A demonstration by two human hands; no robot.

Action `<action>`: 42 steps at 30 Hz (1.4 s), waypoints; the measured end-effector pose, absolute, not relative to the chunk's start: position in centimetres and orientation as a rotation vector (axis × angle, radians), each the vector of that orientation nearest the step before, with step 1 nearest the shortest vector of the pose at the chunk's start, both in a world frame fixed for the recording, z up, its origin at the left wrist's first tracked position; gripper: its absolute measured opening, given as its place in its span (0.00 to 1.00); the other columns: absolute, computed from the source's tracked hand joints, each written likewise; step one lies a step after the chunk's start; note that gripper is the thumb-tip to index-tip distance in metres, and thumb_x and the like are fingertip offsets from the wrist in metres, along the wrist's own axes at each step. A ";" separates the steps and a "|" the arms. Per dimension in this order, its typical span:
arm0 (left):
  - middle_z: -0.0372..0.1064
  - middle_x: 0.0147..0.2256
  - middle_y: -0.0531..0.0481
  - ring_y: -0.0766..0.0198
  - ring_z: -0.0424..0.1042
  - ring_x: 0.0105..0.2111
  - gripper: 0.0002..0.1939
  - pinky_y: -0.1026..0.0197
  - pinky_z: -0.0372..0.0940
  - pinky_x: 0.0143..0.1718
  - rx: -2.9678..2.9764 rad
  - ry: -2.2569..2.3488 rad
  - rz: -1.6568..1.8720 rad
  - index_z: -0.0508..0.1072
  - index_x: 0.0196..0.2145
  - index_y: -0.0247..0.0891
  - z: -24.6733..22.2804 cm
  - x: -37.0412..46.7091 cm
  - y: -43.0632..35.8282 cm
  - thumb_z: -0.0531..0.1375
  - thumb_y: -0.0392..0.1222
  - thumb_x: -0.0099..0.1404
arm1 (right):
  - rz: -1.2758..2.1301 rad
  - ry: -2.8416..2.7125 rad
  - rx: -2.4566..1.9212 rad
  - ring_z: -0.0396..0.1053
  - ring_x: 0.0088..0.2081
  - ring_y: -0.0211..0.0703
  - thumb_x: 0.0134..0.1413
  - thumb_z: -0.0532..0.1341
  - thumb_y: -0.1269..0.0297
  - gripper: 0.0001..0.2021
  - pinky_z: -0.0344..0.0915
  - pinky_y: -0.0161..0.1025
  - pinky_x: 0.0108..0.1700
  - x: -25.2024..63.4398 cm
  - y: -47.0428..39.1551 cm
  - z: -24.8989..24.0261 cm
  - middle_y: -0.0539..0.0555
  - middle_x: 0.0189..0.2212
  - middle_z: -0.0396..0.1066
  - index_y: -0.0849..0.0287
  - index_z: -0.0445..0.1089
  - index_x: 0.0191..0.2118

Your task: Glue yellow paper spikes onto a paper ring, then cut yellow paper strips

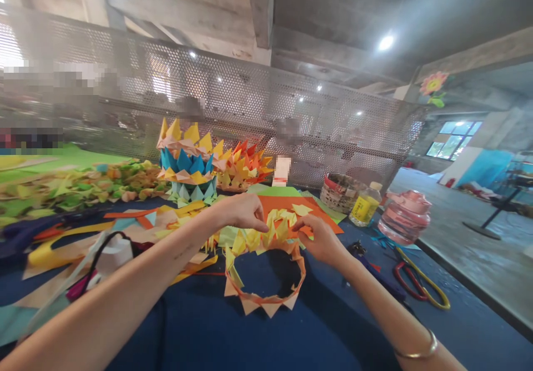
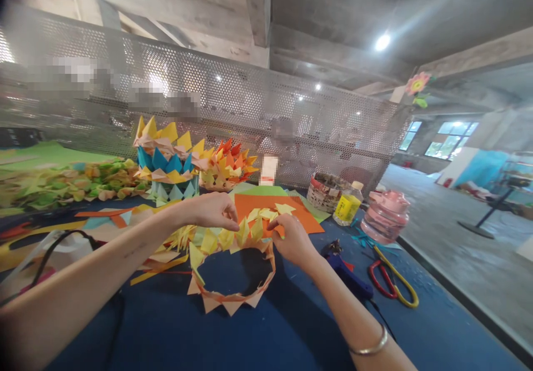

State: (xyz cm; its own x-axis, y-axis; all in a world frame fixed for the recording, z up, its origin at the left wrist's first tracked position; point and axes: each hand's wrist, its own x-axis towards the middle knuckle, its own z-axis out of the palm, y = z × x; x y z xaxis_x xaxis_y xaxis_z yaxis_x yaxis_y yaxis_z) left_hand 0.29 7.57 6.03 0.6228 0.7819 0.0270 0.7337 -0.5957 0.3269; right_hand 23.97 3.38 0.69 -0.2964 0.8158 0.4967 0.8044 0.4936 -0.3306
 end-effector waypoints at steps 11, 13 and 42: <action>0.76 0.29 0.49 0.61 0.72 0.30 0.17 0.65 0.58 0.30 2.570 1.218 0.219 0.79 0.30 0.38 5.9 0.2 7.8 0.60 0.54 0.54 | 0.084 -2.047 -1.410 0.72 0.39 0.43 0.45 0.57 0.77 0.12 0.66 0.43 0.42 24.2 3.8 0.2 0.53 0.36 0.75 0.57 0.70 0.36; 0.77 0.31 0.48 0.61 0.73 0.32 0.18 0.66 0.59 0.31 2.563 1.209 0.234 0.79 0.33 0.37 6.2 0.0 7.8 0.58 0.54 0.56 | 0.091 -2.033 -1.422 0.73 0.38 0.42 0.47 0.58 0.77 0.11 0.67 0.43 0.42 24.6 4.0 0.2 0.52 0.34 0.75 0.58 0.70 0.37; 0.61 0.17 0.54 0.66 0.60 0.20 0.15 0.62 0.47 0.21 2.677 1.236 -0.009 0.65 0.16 0.38 5.4 0.4 7.9 0.63 0.49 0.50 | 0.040 -2.110 -1.640 0.65 0.23 0.33 0.60 0.57 0.62 0.15 0.64 0.35 0.31 23.8 3.1 0.7 0.45 0.20 0.66 0.61 0.66 0.24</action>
State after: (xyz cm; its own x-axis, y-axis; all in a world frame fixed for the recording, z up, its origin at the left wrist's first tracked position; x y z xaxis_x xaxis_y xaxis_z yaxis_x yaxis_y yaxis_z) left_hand 0.41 7.91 5.40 0.6519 0.7535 -0.0856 0.7546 -0.6334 0.1714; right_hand 23.83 3.10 0.72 -0.1794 0.9233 0.3396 0.9097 0.2871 -0.3000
